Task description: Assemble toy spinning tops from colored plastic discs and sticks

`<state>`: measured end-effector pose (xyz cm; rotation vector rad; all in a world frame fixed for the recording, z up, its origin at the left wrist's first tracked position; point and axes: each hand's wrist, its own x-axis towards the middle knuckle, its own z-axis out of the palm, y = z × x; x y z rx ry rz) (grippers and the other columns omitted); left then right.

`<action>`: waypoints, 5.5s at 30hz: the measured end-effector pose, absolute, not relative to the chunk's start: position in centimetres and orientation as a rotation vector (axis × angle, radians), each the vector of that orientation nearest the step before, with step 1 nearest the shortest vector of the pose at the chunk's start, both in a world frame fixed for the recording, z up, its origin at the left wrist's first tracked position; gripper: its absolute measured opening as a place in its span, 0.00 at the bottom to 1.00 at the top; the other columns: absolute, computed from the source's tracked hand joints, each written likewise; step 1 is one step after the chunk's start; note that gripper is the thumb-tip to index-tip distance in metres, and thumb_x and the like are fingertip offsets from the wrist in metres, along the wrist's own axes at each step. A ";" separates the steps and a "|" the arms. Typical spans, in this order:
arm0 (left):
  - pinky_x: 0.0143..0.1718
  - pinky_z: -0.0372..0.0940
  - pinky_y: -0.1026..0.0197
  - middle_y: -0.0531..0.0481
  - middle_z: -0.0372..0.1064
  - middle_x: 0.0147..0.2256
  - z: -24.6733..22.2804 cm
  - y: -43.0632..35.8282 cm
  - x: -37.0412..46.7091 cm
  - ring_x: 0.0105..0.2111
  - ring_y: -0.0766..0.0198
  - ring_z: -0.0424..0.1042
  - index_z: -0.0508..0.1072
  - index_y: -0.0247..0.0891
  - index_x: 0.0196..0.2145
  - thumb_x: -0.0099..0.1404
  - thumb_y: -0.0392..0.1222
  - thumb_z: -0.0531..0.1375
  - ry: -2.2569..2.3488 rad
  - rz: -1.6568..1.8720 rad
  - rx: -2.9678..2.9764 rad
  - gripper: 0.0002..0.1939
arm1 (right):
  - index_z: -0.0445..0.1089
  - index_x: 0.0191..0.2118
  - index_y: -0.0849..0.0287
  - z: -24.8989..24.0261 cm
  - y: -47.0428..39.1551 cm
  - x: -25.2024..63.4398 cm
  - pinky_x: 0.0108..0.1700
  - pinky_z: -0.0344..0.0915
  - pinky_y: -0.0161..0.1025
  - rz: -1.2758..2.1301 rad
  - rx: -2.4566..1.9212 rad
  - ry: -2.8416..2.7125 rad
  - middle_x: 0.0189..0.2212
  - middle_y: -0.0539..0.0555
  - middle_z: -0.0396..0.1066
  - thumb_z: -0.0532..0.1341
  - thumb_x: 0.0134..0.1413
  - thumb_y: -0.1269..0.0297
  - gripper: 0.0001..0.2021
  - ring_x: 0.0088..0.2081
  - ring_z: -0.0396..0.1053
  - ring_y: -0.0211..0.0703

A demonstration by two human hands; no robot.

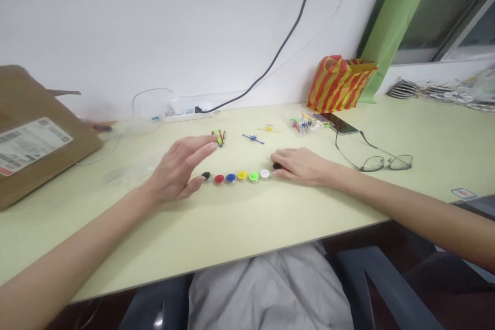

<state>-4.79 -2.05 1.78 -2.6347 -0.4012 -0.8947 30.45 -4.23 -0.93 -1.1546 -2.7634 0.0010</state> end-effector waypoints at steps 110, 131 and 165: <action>0.35 0.63 0.59 0.50 0.72 0.31 -0.8 -2.9 1.8 0.31 0.60 0.71 0.69 0.39 0.36 0.73 0.39 0.54 -0.934 -0.963 -2.592 0.07 | 0.59 0.52 0.54 0.0 -3.0 23.3 0.41 0.63 0.40 0.556 -0.721 -2.242 0.38 0.54 0.71 0.51 0.70 0.60 0.09 0.36 0.67 0.42; 0.41 0.67 0.56 0.48 0.72 0.35 -0.3 -3.7 2.2 0.36 0.59 0.71 0.69 0.38 0.41 0.65 0.34 0.56 -0.890 -1.229 -2.507 0.07 | 0.60 0.59 0.52 0.2 -4.2 22.8 0.54 0.69 0.49 0.234 -0.539 -2.238 0.55 0.60 0.63 0.50 0.65 0.75 0.20 0.55 0.67 0.49; 0.40 0.69 0.59 0.50 0.74 0.39 0.5 -3.9 1.9 0.35 0.64 0.71 0.71 0.40 0.45 0.68 0.42 0.62 -0.933 -1.397 -2.847 0.09 | 0.62 0.39 0.55 1.4 -4.3 22.7 0.46 0.65 0.43 0.998 -0.569 -1.911 0.35 0.51 0.70 0.62 0.63 0.56 0.10 0.39 0.70 0.43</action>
